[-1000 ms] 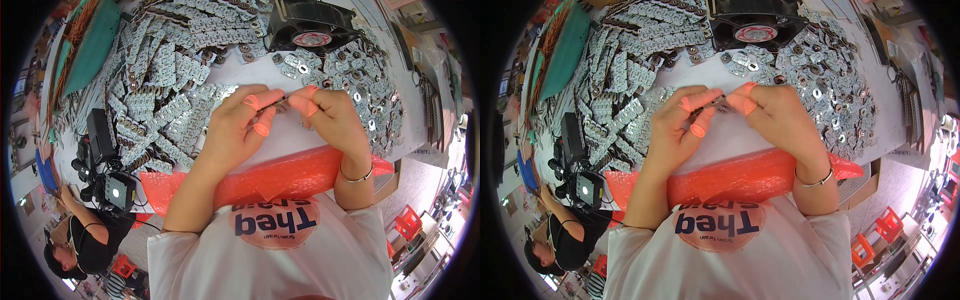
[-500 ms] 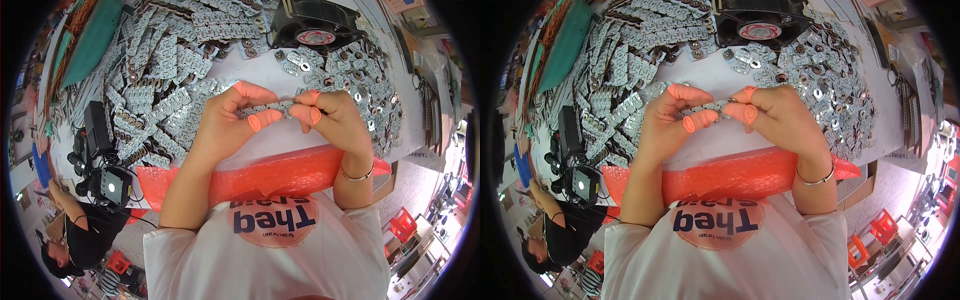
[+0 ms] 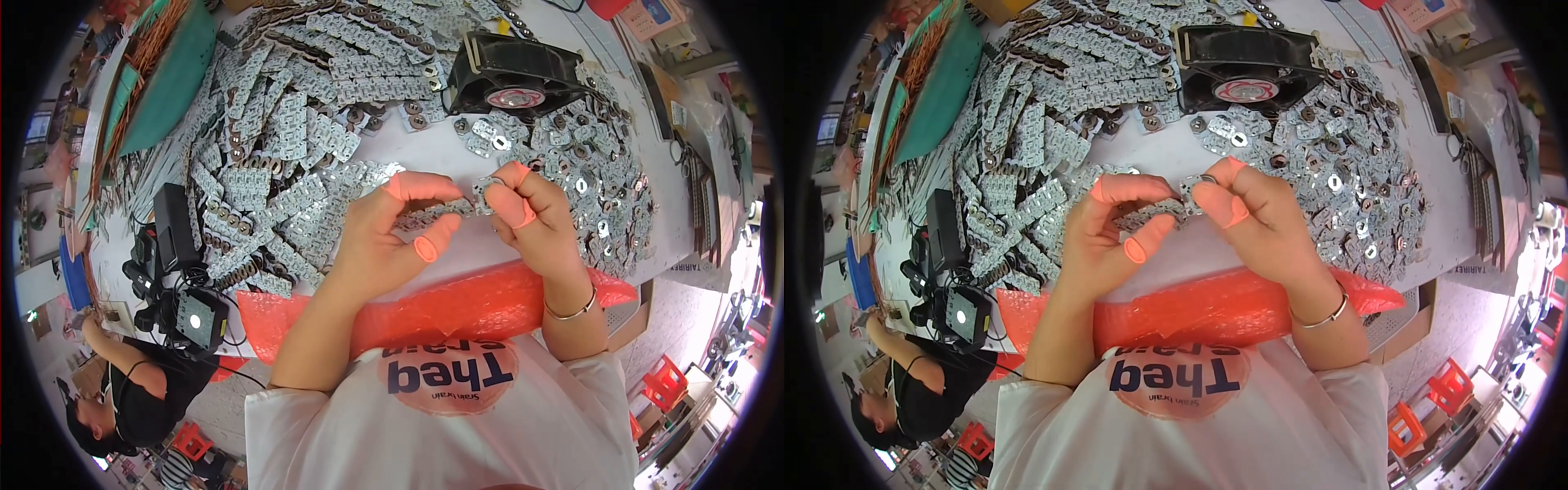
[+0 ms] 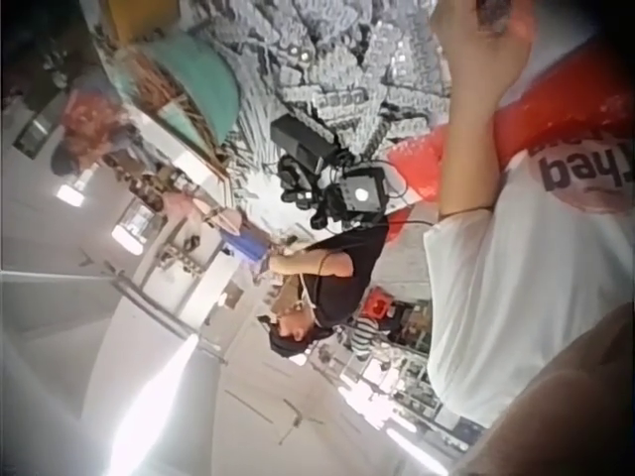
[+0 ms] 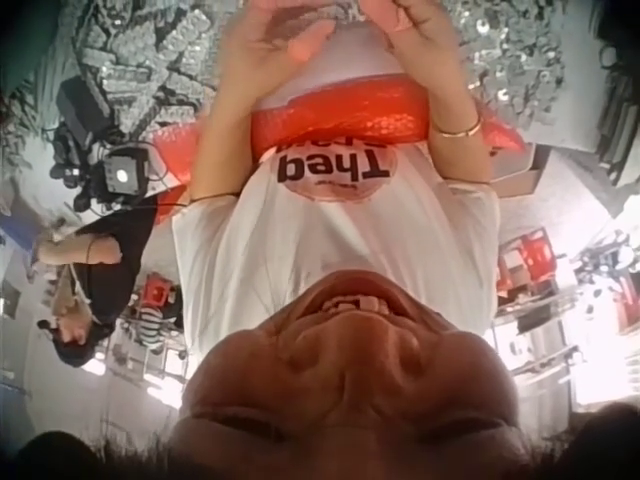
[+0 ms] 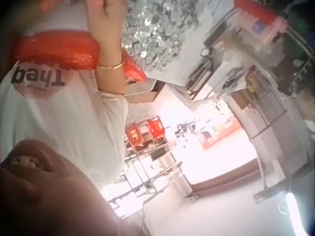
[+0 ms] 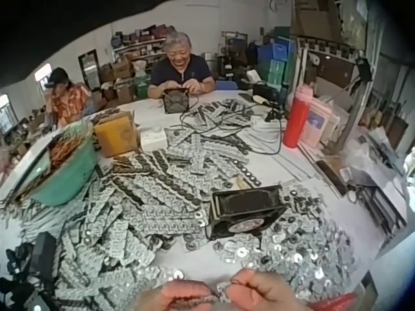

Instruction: The recorder is manually assembling small metal parts at a workstation.

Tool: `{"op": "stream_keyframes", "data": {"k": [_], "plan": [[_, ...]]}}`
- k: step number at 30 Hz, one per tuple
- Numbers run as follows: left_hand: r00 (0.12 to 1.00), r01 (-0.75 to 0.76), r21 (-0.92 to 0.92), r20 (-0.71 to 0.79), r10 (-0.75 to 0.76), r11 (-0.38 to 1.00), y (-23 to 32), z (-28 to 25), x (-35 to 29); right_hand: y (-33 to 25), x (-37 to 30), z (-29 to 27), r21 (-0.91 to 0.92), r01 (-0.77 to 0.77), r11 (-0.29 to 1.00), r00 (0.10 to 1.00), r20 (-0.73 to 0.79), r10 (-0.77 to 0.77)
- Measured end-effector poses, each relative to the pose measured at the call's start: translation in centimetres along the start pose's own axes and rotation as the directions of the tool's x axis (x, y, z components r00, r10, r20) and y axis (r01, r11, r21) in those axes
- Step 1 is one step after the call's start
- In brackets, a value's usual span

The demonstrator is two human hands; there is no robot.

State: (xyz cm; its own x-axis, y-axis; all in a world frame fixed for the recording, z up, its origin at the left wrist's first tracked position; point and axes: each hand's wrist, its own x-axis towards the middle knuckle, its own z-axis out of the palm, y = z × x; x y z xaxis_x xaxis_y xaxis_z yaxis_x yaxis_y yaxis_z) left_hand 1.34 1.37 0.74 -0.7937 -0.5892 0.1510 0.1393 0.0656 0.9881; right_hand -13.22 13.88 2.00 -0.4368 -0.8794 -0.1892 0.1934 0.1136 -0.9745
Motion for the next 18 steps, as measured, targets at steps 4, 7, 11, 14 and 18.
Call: {"op": "stream_keyframes", "data": {"k": [4,7,11,14,18], "plan": [[0.983,-0.182,0.223,0.049,0.175,0.958,0.2,-0.2,-0.1,0.3,-0.2,0.3,-0.295,0.123,0.948,0.986,-0.068,-0.149],[0.971,-0.237,0.334,0.043,0.236,0.912,0.2,0.1,-0.2,0.4,-0.1,-0.1,-0.324,0.129,0.937,0.989,-0.024,-0.144],[0.963,-0.256,0.411,0.034,0.266,0.875,-0.2,0.5,-0.2,1.0,0.1,-0.2,-0.335,0.194,0.922,0.978,-0.006,-0.208],[0.967,-0.216,0.28,-0.069,0.244,0.935,-1.0,0.5,0.3,0.7,0.0,-0.1,-0.263,0.079,0.961,0.989,-0.099,-0.109],[0.967,-0.226,0.287,-0.053,0.251,0.931,-0.5,0.4,0.9,0.3,0.5,0.4,-0.151,0.058,0.987,0.99,-0.118,-0.076]]}}
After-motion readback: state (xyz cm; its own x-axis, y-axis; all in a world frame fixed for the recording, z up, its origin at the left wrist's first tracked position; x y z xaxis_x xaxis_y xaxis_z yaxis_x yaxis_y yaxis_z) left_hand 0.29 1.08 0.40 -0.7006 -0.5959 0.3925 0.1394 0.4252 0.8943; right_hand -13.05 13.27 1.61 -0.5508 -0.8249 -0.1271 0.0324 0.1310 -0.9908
